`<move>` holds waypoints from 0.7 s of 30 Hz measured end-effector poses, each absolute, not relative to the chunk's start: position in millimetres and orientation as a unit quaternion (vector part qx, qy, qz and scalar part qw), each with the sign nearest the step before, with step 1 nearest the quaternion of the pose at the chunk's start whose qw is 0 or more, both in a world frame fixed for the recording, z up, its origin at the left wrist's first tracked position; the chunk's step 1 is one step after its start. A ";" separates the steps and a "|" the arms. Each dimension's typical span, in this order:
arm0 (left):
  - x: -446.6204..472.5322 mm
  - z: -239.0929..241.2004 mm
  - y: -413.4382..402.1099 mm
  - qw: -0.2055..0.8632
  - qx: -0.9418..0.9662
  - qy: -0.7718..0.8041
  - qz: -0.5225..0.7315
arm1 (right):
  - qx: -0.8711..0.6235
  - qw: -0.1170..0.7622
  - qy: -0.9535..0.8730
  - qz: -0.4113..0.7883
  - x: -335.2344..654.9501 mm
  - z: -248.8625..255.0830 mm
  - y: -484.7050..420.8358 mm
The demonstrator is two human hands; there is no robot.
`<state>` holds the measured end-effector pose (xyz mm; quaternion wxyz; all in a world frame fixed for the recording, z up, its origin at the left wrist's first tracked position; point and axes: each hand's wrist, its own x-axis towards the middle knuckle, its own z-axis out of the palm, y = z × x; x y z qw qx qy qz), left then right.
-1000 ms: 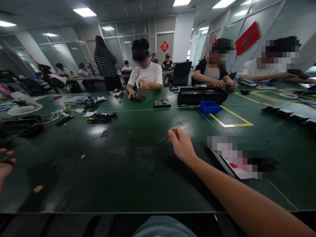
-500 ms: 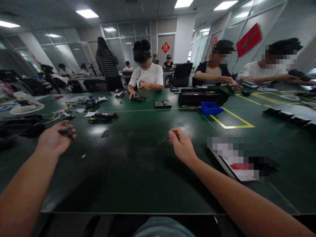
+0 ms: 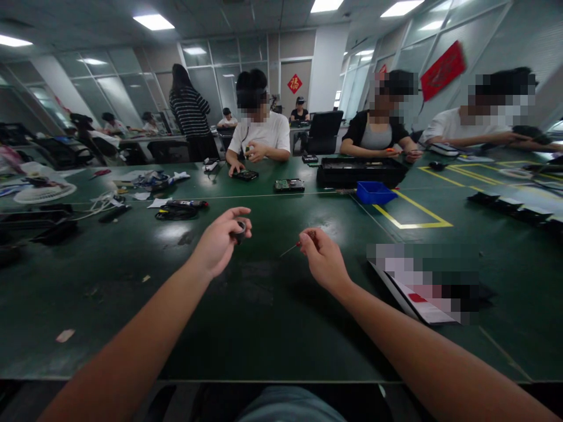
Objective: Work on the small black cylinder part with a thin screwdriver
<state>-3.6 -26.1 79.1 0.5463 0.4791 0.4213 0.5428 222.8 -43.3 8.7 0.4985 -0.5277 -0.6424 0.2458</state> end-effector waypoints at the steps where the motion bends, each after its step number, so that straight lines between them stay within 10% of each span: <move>1: 7.0 76.5 -29.6 0.549 0.500 0.416 0.525 | -0.525 0.501 -0.643 0.245 222.9 8.2 -43.1; 21: 19.2 3.9 -20.9 0.291 0.796 0.458 0.268 | -0.542 0.440 -0.675 0.238 219.7 16.3 -48.7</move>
